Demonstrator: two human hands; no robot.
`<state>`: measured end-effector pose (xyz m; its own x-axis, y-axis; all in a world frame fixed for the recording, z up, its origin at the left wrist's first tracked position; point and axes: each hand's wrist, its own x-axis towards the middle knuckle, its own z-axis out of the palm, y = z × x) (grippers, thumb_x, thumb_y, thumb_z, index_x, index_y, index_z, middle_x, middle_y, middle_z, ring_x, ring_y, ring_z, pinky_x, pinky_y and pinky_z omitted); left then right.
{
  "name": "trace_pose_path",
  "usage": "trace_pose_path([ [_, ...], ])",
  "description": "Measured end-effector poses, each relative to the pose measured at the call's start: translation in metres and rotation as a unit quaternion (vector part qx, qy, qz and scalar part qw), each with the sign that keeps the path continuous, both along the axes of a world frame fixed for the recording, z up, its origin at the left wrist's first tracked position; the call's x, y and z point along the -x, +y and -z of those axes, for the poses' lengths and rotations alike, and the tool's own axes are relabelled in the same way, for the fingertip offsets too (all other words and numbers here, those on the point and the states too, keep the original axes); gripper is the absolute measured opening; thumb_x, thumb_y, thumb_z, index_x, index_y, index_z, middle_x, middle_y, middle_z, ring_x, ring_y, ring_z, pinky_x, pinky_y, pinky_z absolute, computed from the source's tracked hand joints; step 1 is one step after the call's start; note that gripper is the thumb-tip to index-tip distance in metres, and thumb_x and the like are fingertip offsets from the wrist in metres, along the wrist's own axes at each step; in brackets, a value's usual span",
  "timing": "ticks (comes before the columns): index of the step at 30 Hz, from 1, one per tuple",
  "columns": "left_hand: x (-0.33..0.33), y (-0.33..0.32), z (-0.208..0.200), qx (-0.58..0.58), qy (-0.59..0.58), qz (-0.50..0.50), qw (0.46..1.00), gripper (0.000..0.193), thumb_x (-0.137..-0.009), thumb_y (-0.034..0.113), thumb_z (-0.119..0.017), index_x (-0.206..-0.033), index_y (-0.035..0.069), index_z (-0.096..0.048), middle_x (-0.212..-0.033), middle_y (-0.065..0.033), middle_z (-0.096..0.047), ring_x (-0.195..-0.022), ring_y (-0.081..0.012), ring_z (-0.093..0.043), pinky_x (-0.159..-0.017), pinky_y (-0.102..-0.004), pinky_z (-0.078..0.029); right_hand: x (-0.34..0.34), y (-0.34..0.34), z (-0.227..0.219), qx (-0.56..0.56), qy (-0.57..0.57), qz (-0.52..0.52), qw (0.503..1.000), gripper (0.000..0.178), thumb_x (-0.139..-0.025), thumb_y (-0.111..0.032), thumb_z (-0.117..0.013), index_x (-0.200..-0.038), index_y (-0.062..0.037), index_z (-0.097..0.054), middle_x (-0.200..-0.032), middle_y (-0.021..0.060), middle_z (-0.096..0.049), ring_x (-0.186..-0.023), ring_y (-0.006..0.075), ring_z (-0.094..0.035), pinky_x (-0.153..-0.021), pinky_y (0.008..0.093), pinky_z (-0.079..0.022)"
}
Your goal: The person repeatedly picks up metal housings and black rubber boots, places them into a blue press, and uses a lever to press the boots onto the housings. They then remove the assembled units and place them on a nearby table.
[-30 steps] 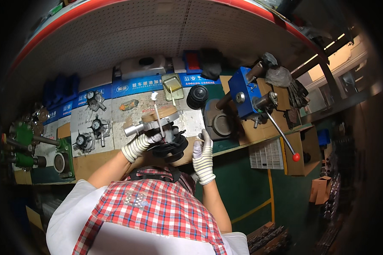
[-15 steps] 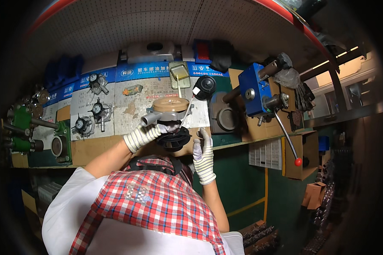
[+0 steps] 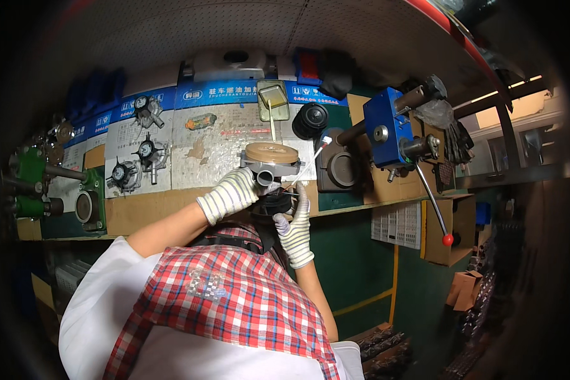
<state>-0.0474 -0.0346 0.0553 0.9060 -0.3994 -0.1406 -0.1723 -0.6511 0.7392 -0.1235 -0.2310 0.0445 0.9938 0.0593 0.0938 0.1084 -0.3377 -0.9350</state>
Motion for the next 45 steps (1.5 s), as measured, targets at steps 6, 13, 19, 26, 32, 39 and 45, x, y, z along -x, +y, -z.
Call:
trace_pose_path([
  [6, 0.004, 0.004, -0.023, -0.002, 0.043, -0.008, 0.999, 0.046, -0.095, 0.046, -0.058, -0.093, 0.002, -0.071, -0.08, -0.0259, -0.068, -0.08, -0.0432, -0.066, -0.074, -0.0504, -0.052, 0.003, -0.017, 0.028, -0.046, 0.058, 0.006, 0.997, 0.091, -0.095, -0.067, -0.054, -0.155, -0.0036, -0.029, -0.134, 0.0166, -0.054, -0.118, 0.0244, -0.055, -0.103, 0.036, -0.045],
  [13, 0.004, -0.001, -0.011, 0.043, 0.054, -0.032, 0.997, 0.046, -0.094, 0.047, -0.06, -0.093, 0.003, -0.071, -0.086, -0.0263, -0.069, -0.084, -0.0424, -0.066, -0.076, -0.0501, -0.051, 0.0, -0.028, 0.041, -0.036, 0.065, 0.067, 0.995, 0.07, -0.105, -0.051, -0.046, -0.155, -0.0042, -0.03, -0.133, 0.0149, -0.053, -0.113, 0.0176, -0.059, -0.098, 0.0306, -0.048],
  [19, 0.007, 0.002, -0.024, 0.011, 0.043, -0.02, 0.999, 0.047, -0.094, 0.046, -0.059, -0.092, 0.001, -0.071, -0.084, -0.0269, -0.067, -0.081, -0.0435, -0.065, -0.073, -0.0508, -0.051, 0.006, -0.013, -0.003, -0.089, 0.007, -0.016, 0.996, 0.083, -0.096, -0.052, -0.063, -0.156, -0.0052, -0.028, -0.136, 0.0133, -0.048, -0.097, 0.0123, -0.055, -0.087, 0.0273, -0.05],
  [26, 0.005, 0.003, -0.032, 0.023, 0.027, -0.022, 0.999, 0.048, -0.094, 0.046, -0.058, -0.089, -0.001, -0.07, -0.078, -0.0272, -0.066, -0.075, -0.0434, -0.065, -0.069, -0.0517, -0.051, 0.0, -0.022, 0.029, -0.099, 0.08, 0.111, 0.986, 0.054, -0.108, -0.032, -0.048, -0.153, -0.0062, -0.033, -0.13, 0.0136, -0.056, -0.093, 0.0124, -0.056, -0.085, 0.0282, -0.051],
  [32, 0.007, 0.004, -0.03, 0.039, 0.003, -0.042, 0.998, 0.048, -0.094, 0.048, -0.061, -0.094, 0.001, -0.071, -0.081, -0.0249, -0.068, -0.079, -0.0429, -0.065, -0.074, -0.0502, -0.052, -0.002, -0.026, 0.018, -0.122, 0.097, 0.127, 0.98, 0.054, -0.108, -0.033, -0.048, -0.152, -0.0039, -0.035, -0.126, 0.0119, -0.057, -0.091, 0.0108, -0.056, -0.085, 0.0275, -0.05],
  [39, -0.001, 0.004, -0.009, 0.025, 0.027, -0.034, 0.999, 0.045, -0.092, 0.045, -0.063, -0.097, 0.002, -0.072, -0.084, -0.0253, -0.069, -0.082, -0.0425, -0.066, -0.076, -0.0487, -0.052, -0.004, -0.023, 0.004, -0.086, 0.058, 0.107, 0.989, 0.058, -0.108, -0.038, -0.047, -0.152, -0.0022, -0.035, -0.125, 0.0152, -0.058, -0.095, 0.0138, -0.061, -0.088, 0.0306, -0.053],
  [45, 0.002, 0.002, -0.006, 0.048, -0.013, -0.039, 0.998, 0.054, -0.091, 0.051, -0.058, -0.085, -0.001, -0.073, -0.078, -0.0289, -0.068, -0.08, -0.0426, -0.068, -0.074, -0.0491, -0.053, -0.002, -0.02, 0.002, -0.035, 0.022, 0.086, 0.995, 0.056, -0.107, -0.035, -0.049, -0.151, -0.0026, -0.038, -0.128, 0.0148, -0.056, -0.101, 0.0154, -0.06, -0.093, 0.031, -0.052],
])
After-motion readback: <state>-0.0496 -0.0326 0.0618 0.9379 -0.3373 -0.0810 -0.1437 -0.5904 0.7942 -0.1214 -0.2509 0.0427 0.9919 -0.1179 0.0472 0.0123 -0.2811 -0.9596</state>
